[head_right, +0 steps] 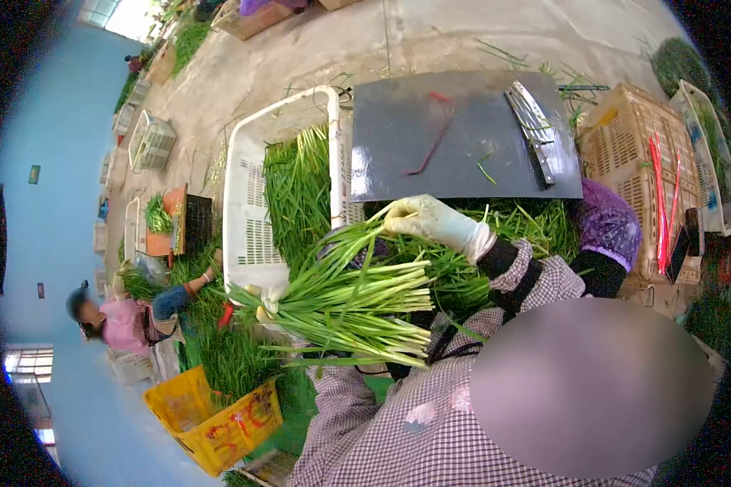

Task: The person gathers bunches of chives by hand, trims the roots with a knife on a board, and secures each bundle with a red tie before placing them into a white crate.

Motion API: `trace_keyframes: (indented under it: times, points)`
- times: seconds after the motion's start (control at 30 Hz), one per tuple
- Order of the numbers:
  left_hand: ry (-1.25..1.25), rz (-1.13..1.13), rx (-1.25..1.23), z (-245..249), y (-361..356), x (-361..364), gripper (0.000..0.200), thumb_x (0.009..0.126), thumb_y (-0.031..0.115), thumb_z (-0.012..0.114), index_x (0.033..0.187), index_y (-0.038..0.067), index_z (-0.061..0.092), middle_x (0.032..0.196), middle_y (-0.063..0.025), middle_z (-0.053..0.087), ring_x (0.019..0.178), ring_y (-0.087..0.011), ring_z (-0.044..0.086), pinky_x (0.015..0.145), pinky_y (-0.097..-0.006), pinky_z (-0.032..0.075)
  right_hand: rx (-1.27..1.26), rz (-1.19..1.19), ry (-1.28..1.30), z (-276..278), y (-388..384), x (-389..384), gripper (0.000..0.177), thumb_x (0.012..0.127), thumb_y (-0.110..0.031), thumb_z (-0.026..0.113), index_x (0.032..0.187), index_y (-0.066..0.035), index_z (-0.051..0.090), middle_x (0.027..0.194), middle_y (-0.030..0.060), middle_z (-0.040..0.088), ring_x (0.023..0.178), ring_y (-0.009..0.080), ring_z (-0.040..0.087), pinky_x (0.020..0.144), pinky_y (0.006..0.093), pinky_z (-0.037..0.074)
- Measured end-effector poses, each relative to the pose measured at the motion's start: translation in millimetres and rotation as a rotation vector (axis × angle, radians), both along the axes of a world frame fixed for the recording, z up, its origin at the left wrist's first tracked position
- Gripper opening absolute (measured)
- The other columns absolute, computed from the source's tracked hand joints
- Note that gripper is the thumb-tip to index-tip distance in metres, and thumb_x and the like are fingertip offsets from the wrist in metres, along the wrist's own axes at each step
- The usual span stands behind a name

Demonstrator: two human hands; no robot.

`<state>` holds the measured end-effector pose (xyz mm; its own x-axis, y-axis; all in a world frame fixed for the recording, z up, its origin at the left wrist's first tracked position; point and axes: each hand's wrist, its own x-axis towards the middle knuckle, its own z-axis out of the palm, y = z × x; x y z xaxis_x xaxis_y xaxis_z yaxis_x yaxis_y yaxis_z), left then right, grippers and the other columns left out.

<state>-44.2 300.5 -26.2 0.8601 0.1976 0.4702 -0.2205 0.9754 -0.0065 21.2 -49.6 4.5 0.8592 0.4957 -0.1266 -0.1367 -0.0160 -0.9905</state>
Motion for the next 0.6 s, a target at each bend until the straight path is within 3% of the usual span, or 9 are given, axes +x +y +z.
trace_keyframes:
  times: [0.03, 0.13, 0.27, 0.33, 0.4, 0.43, 0.47, 0.57, 0.6]
  points:
    - [0.118, 0.066, -0.038, 7, -5, -3, 0.054, 0.111, 0.024, 0.052, 0.161, 0.007, 0.043, 0.091, 0.0023, 0.052, 0.087, -0.0096, 0.052, 0.090, -0.0293, 0.053, -0.006, -0.138, -0.006, 12, 8, -3, 0.027, 0.104, -0.023, 0.068, 0.116, 0.000, 0.076, 0.102, 0.0026, 0.076, 0.098, 0.0099, 0.064, 0.092, 0.0281, 0.052]
    - [0.143, 0.140, -0.094, -6, 5, 3, 0.052, 0.112, 0.026, 0.050, 0.160, 0.007, 0.045, 0.093, 0.0014, 0.053, 0.090, -0.0103, 0.054, 0.092, -0.0304, 0.053, 0.113, -0.401, 0.022, 14, 14, -13, 0.022, 0.104, -0.018, 0.066, 0.113, -0.001, 0.077, 0.107, 0.0050, 0.076, 0.102, 0.0128, 0.066, 0.098, 0.0290, 0.052]
    - [0.108, 0.115, -0.069, -19, 8, 3, 0.053, 0.112, 0.026, 0.050, 0.160, 0.006, 0.044, 0.093, 0.0013, 0.054, 0.091, -0.0107, 0.054, 0.093, -0.0308, 0.053, 0.644, -0.529, 0.155, 0, -16, -19, 0.027, 0.110, -0.023, 0.057, 0.111, -0.001, 0.073, 0.117, 0.0069, 0.073, 0.114, 0.0156, 0.067, 0.105, 0.0305, 0.052]
    - [0.085, 0.085, -0.050, -20, 6, 5, 0.053, 0.112, 0.027, 0.050, 0.160, 0.006, 0.044, 0.093, 0.0012, 0.054, 0.091, -0.0108, 0.055, 0.094, -0.0310, 0.053, 0.267, -0.371, 0.085, 6, -34, -21, 0.032, 0.112, -0.026, 0.056, 0.116, 0.000, 0.072, 0.124, 0.0104, 0.073, 0.116, 0.0195, 0.067, 0.108, 0.0377, 0.052]
    - [0.062, 0.040, -0.024, -20, 5, 5, 0.053, 0.112, 0.027, 0.050, 0.160, 0.006, 0.044, 0.092, 0.0011, 0.054, 0.092, -0.0110, 0.055, 0.094, -0.0312, 0.053, 0.142, -0.076, -0.032, 29, -27, -15, 0.035, 0.112, -0.029, 0.055, 0.124, -0.001, 0.071, 0.120, 0.0096, 0.073, 0.113, 0.0183, 0.068, 0.103, 0.0341, 0.054]
    - [0.052, 0.026, -0.017, -18, 4, 7, 0.053, 0.112, 0.027, 0.050, 0.160, 0.006, 0.043, 0.092, 0.0011, 0.054, 0.092, -0.0111, 0.055, 0.095, -0.0313, 0.053, -0.145, 0.006, -0.605, 1, -21, 0, 0.040, 0.111, -0.033, 0.057, 0.128, 0.000, 0.071, 0.119, 0.0108, 0.075, 0.112, 0.0191, 0.069, 0.101, 0.0334, 0.054]
    - [0.048, 0.024, -0.016, -17, 4, 7, 0.053, 0.112, 0.027, 0.050, 0.160, 0.006, 0.043, 0.092, 0.0011, 0.054, 0.092, -0.0111, 0.055, 0.095, -0.0313, 0.053, 0.067, 0.034, -0.101, 17, -7, -1, 0.039, 0.107, -0.033, 0.064, 0.128, 0.000, 0.072, 0.112, 0.0079, 0.076, 0.106, 0.0144, 0.068, 0.095, 0.0287, 0.054]
    - [0.108, 0.063, -0.037, -17, 10, 5, 0.054, 0.111, 0.027, 0.051, 0.160, 0.005, 0.044, 0.091, 0.0011, 0.054, 0.094, -0.0120, 0.055, 0.094, -0.0313, 0.053, 0.079, 0.051, 0.220, 32, 2, 7, 0.036, 0.103, -0.029, 0.072, 0.123, 0.000, 0.074, 0.106, -0.0003, 0.075, 0.095, 0.0058, 0.063, 0.086, 0.0236, 0.052]
    - [0.033, 0.008, -0.005, -24, 17, 7, 0.054, 0.112, 0.030, 0.048, 0.163, 0.012, 0.041, 0.103, -0.0041, 0.059, 0.104, -0.0159, 0.058, 0.101, -0.0392, 0.053, -0.014, 0.028, 0.185, 29, 3, 7, 0.034, 0.104, -0.027, 0.071, 0.123, 0.001, 0.074, 0.105, -0.0005, 0.075, 0.094, 0.0059, 0.063, 0.082, 0.0251, 0.052]
